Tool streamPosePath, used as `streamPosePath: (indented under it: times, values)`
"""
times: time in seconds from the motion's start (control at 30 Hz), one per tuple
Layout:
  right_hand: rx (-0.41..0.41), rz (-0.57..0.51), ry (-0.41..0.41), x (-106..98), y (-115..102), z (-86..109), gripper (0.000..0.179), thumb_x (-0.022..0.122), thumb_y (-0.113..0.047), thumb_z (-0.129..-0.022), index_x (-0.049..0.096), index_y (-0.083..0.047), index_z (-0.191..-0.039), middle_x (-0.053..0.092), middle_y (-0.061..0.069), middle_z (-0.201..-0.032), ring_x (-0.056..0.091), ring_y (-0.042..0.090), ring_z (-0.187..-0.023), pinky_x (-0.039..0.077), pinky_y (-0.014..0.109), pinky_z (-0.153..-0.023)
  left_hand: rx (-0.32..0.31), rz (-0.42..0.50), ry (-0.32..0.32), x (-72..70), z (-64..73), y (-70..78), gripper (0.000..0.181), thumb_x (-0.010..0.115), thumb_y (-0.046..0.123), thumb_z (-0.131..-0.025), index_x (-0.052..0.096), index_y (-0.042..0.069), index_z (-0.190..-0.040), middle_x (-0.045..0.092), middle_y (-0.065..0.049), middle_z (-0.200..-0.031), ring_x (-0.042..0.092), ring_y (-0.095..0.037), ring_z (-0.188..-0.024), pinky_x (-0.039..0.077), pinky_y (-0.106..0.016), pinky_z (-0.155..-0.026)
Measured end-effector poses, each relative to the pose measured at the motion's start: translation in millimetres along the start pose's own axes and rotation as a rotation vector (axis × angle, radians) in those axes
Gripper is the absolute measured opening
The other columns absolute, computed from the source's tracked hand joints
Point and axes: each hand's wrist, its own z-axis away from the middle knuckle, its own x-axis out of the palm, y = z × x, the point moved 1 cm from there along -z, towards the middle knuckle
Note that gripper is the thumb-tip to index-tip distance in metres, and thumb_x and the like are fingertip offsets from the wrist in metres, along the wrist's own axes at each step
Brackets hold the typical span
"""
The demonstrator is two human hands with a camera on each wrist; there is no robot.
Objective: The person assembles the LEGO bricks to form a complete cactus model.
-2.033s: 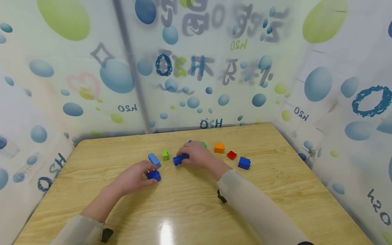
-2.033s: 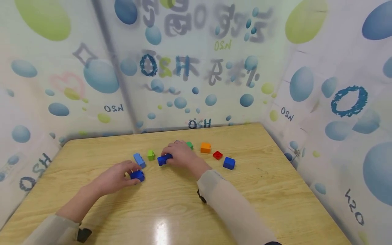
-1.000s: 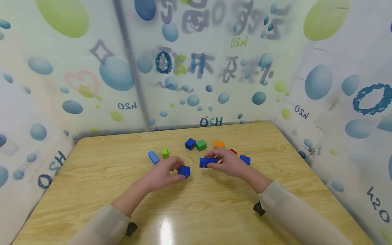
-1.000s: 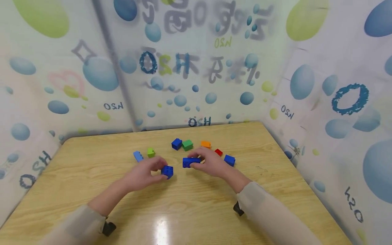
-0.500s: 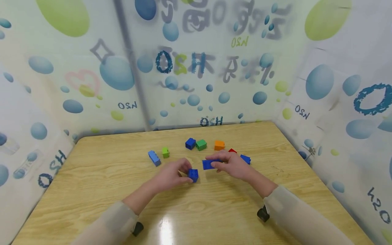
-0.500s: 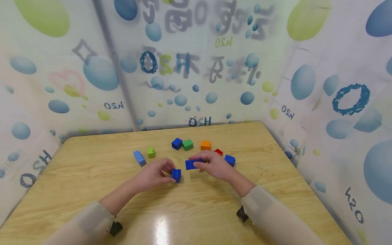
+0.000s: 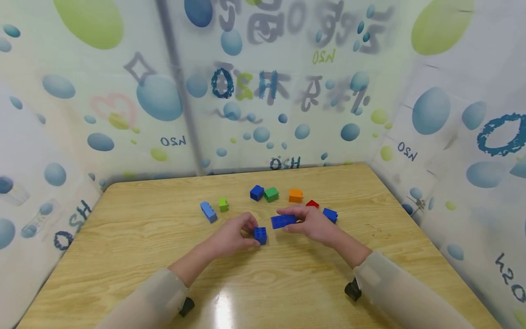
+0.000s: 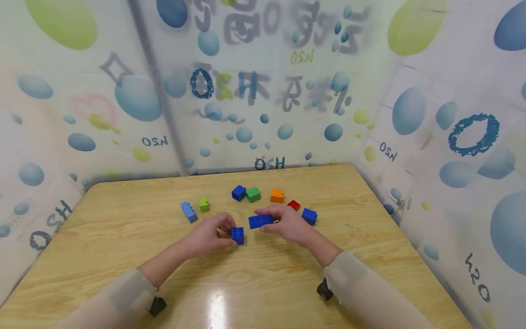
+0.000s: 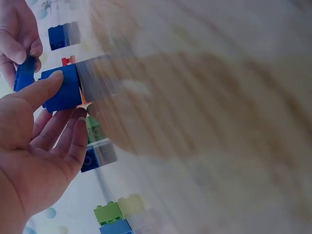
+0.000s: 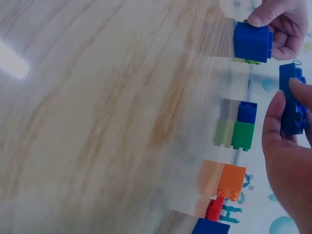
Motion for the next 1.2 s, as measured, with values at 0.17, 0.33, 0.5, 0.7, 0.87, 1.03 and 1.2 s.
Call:
streamPosePath:
  times: [0.17, 0.33, 0.5, 0.7, 0.87, 1.03, 1.2]
  values:
    - [-0.018, 0.052, 0.000, 3, -4, -1.0, 0.051, 0.081, -0.026, -0.102, 0.068, -0.025, -0.152, 0.064, 0.002, -0.158, 0.058, 0.032, -0.144, 0.052, 0.055, -0.120, 0.008, -0.001, 0.009, 0.8, 0.3, -1.0, 0.037, 0.091, 0.017, -0.092, 0.066, 0.012, -0.119, 0.075, -0.002, -0.113, 0.072, -0.019, -0.110, 0.062, -0.045, -0.101]
    - [-0.064, 0.082, -0.003, 6, -5, -4.2, 0.047, 0.080, -0.030, -0.103, 0.070, -0.024, -0.149, 0.070, 0.001, -0.149, 0.065, 0.024, -0.120, 0.059, 0.037, -0.099, 0.001, 0.008, 0.020, 1.5, 1.4, -0.9, 0.038, 0.091, 0.016, -0.092, 0.065, 0.011, -0.119, 0.075, -0.002, -0.112, 0.072, -0.020, -0.109, 0.062, -0.045, -0.101]
    - [-0.085, 0.067, -0.008, 11, -4, -8.9, 0.044, 0.081, -0.029, -0.103, 0.072, -0.020, -0.145, 0.072, 0.002, -0.142, 0.067, 0.021, -0.114, 0.060, 0.031, -0.094, -0.019, 0.023, 0.018, 1.3, 1.5, -1.2, 0.036, 0.090, 0.014, -0.093, 0.066, 0.013, -0.120, 0.075, -0.001, -0.113, 0.072, -0.019, -0.110, 0.062, -0.045, -0.102]
    - [-0.079, 0.079, -0.027, 18, -7, -14.7, 0.042, 0.081, -0.031, -0.102, 0.074, -0.025, -0.143, 0.073, 0.000, -0.137, 0.065, 0.022, -0.111, 0.059, 0.033, -0.092, -0.034, 0.030, 0.008, 0.3, 0.8, -3.9, 0.035, 0.088, 0.015, -0.095, 0.065, 0.014, -0.121, 0.075, -0.001, -0.115, 0.071, -0.018, -0.112, 0.061, -0.046, -0.103]
    - [-0.074, 0.104, -0.062, 26, -9, -16.7, 0.041, 0.081, -0.035, -0.101, 0.076, -0.027, -0.141, 0.075, -0.002, -0.131, 0.065, 0.021, -0.108, 0.058, 0.031, -0.088, -0.037, 0.029, 0.003, 0.0, 1.0, -4.0, 0.035, 0.088, 0.016, -0.095, 0.065, 0.014, -0.121, 0.075, -0.001, -0.117, 0.071, -0.019, -0.113, 0.061, -0.047, -0.104]
    - [-0.057, 0.088, -0.081, 32, -8, -18.1, 0.037, 0.082, -0.033, -0.101, 0.077, -0.030, -0.138, 0.075, -0.002, -0.131, 0.064, 0.022, -0.105, 0.057, 0.030, -0.084, -0.017, 0.011, 0.013, 0.7, 1.3, -2.7, 0.034, 0.089, 0.016, -0.094, 0.066, 0.015, -0.119, 0.076, -0.001, -0.116, 0.072, -0.019, -0.112, 0.061, -0.047, -0.103]
    - [-0.045, 0.086, -0.081, 34, -10, -18.7, 0.038, 0.082, -0.033, -0.101, 0.077, -0.029, -0.138, 0.076, -0.001, -0.130, 0.064, 0.022, -0.103, 0.055, 0.028, -0.080, -0.009, 0.004, 0.021, 0.9, 1.3, -1.8, 0.034, 0.090, 0.016, -0.093, 0.066, 0.015, -0.118, 0.077, -0.001, -0.116, 0.073, -0.020, -0.111, 0.061, -0.048, -0.103]
